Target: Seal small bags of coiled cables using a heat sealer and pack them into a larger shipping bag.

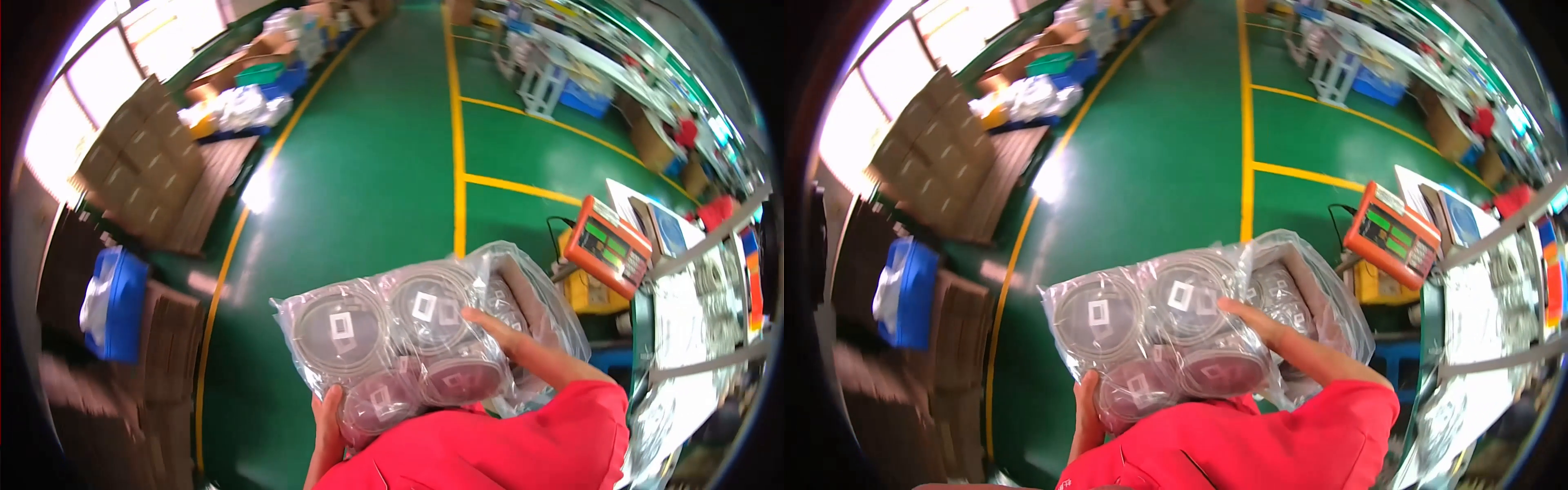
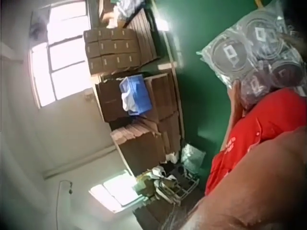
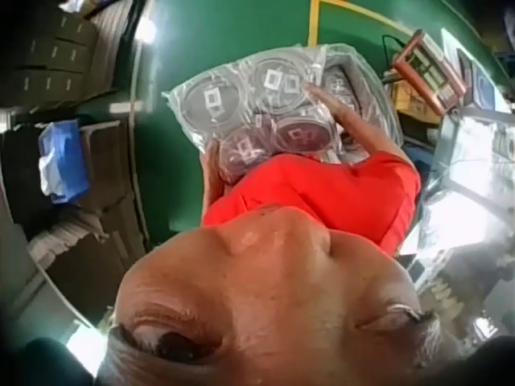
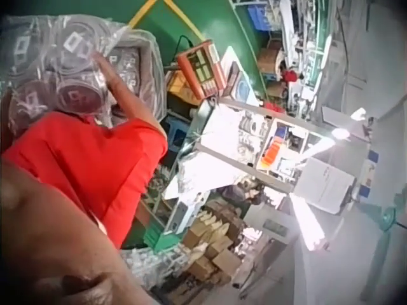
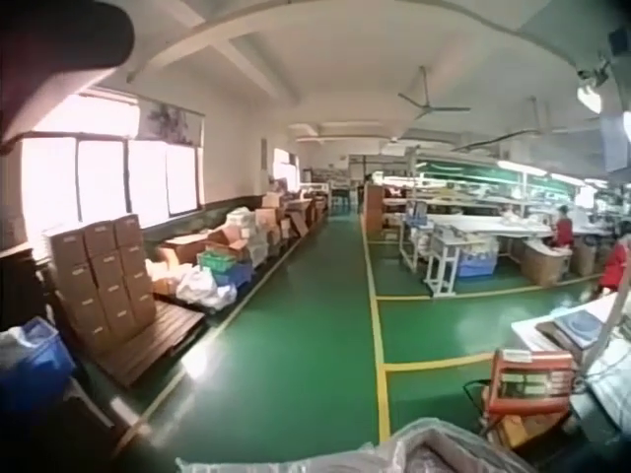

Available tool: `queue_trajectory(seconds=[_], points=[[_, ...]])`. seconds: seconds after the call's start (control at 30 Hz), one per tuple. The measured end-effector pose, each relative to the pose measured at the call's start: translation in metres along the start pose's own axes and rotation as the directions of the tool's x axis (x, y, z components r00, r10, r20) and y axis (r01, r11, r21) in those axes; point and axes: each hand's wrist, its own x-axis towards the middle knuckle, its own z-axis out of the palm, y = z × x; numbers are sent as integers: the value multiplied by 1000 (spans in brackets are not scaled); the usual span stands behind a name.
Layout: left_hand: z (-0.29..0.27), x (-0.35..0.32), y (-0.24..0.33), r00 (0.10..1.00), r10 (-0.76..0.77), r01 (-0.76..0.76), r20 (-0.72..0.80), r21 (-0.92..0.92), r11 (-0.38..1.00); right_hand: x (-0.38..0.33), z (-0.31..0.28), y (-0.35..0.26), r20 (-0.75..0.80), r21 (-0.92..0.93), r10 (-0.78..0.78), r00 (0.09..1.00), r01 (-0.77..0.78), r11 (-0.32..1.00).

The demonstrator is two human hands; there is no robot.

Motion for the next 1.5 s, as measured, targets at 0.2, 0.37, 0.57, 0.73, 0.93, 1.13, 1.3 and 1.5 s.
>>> queue_trajectory(seconds=[0.2,0.37,0.57,0.73,0.93,1.13,1.3,1.5], points=[[11,141,65,961,-171,156,219,84,984,59,6,-29,-175,105,-102,979,122,987],[74,239,113,883,-321,224,343,291,930,75,9,-73,-384,313,-94,919,226,922],[151,366,116,733,-410,159,542,450,879,115,-9,-113,-586,363,-144,798,417,833],[222,468,99,739,-414,108,532,513,851,162,-71,-186,-548,424,-166,820,443,789],[363,511,103,674,-564,261,477,560,786,194,-146,-242,-703,377,-137,698,529,760],[485,579,58,494,-669,194,555,680,707,195,-194,-293,-837,304,-173,520,703,643],[613,612,16,163,-679,39,715,683,729,196,-227,-330,-961,275,139,239,781,560],[734,597,-44,-119,-818,-149,563,804,575,186,-260,-338,-981,172,157,116,897,407]])
